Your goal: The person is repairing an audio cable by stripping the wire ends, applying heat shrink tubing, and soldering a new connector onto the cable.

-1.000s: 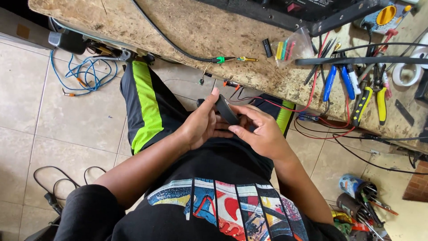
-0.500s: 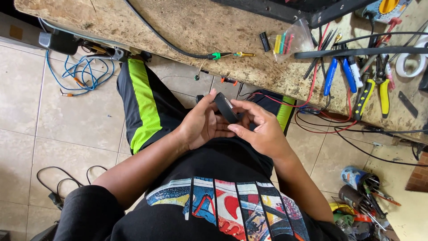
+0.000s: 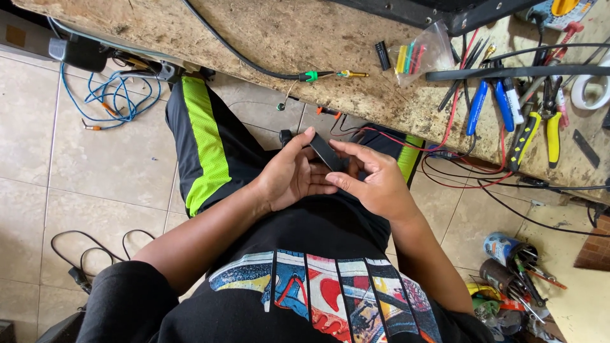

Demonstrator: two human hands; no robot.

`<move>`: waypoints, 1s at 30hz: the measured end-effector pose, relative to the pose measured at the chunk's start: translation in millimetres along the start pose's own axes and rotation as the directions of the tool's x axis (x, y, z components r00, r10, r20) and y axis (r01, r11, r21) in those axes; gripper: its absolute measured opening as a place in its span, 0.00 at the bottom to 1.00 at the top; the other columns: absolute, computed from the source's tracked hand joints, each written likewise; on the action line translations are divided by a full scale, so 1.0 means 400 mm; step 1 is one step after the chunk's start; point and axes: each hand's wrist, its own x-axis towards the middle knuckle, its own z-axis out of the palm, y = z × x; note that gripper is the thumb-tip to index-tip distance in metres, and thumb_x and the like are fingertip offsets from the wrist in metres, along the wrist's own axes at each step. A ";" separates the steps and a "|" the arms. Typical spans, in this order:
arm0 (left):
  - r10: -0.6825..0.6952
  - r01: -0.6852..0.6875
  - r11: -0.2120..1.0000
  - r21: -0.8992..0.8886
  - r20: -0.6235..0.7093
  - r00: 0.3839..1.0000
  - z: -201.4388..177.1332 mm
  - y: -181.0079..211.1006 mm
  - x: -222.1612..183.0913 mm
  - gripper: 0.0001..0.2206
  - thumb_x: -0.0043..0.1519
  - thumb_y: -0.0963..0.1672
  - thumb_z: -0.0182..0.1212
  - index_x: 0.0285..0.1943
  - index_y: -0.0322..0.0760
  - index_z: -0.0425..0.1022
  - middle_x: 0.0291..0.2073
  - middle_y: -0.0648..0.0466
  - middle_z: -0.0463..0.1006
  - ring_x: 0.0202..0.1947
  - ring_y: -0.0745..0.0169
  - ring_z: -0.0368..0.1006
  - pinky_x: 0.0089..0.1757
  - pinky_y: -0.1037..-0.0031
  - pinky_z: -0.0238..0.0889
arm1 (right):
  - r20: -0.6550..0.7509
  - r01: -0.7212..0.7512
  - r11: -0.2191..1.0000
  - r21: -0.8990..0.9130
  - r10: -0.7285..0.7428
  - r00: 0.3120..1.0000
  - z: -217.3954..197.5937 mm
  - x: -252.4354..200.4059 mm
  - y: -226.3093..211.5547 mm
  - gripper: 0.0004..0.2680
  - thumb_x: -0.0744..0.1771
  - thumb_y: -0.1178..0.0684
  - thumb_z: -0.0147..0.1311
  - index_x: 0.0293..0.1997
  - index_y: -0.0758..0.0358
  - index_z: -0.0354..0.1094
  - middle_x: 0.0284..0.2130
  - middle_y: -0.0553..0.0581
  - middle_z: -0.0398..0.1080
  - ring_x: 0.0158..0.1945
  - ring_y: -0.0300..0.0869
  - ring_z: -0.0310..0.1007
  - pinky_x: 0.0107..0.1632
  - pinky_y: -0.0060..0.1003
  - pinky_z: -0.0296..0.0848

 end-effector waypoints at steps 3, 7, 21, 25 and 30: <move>0.024 -0.024 1.000 0.007 -0.012 1.000 -0.021 -0.019 0.014 0.33 0.65 0.62 0.49 0.60 0.32 0.70 0.43 0.37 0.80 0.41 0.44 0.83 0.46 0.55 0.78 | -0.009 0.004 1.000 -0.029 -0.004 1.000 0.000 0.005 -0.004 0.20 0.61 0.63 0.71 0.57 0.71 0.73 0.41 0.62 0.79 0.22 0.32 0.65 0.30 0.30 0.70; 0.270 -0.268 0.956 0.119 -0.002 0.963 0.004 -0.012 -0.012 0.30 0.67 0.54 0.55 0.75 0.34 0.59 0.57 0.38 0.71 0.52 0.44 0.77 0.52 0.55 0.74 | -0.005 -0.015 1.000 0.002 0.015 1.000 0.008 0.006 -0.007 0.19 0.61 0.61 0.71 0.58 0.70 0.73 0.40 0.61 0.79 0.23 0.30 0.65 0.31 0.28 0.71; 0.038 -0.038 0.999 -0.022 0.013 0.999 -0.016 -0.007 0.005 0.31 0.67 0.61 0.44 0.58 0.32 0.69 0.41 0.34 0.81 0.35 0.39 0.83 0.39 0.53 0.80 | 0.031 -0.062 0.991 0.121 0.059 0.998 0.013 0.001 0.010 0.18 0.61 0.65 0.69 0.56 0.72 0.73 0.42 0.63 0.79 0.25 0.32 0.73 0.32 0.29 0.74; 0.190 -0.187 0.981 0.049 -0.064 0.980 0.020 -0.002 -0.018 0.32 0.65 0.58 0.54 0.72 0.36 0.65 0.50 0.41 0.76 0.45 0.43 0.80 0.45 0.52 0.78 | -0.006 -0.093 0.985 0.142 0.095 0.995 0.007 0.004 0.024 0.16 0.63 0.64 0.66 0.56 0.74 0.72 0.41 0.63 0.78 0.22 0.31 0.69 0.28 0.26 0.72; 0.144 -0.144 0.989 0.017 -0.026 0.989 -0.003 0.001 0.000 0.25 0.66 0.53 0.57 0.66 0.36 0.67 0.50 0.40 0.78 0.41 0.43 0.82 0.46 0.54 0.79 | 0.002 -0.097 0.981 0.170 0.098 0.995 0.018 0.020 -0.020 0.15 0.63 0.65 0.66 0.55 0.74 0.73 0.41 0.64 0.79 0.24 0.30 0.69 0.28 0.25 0.72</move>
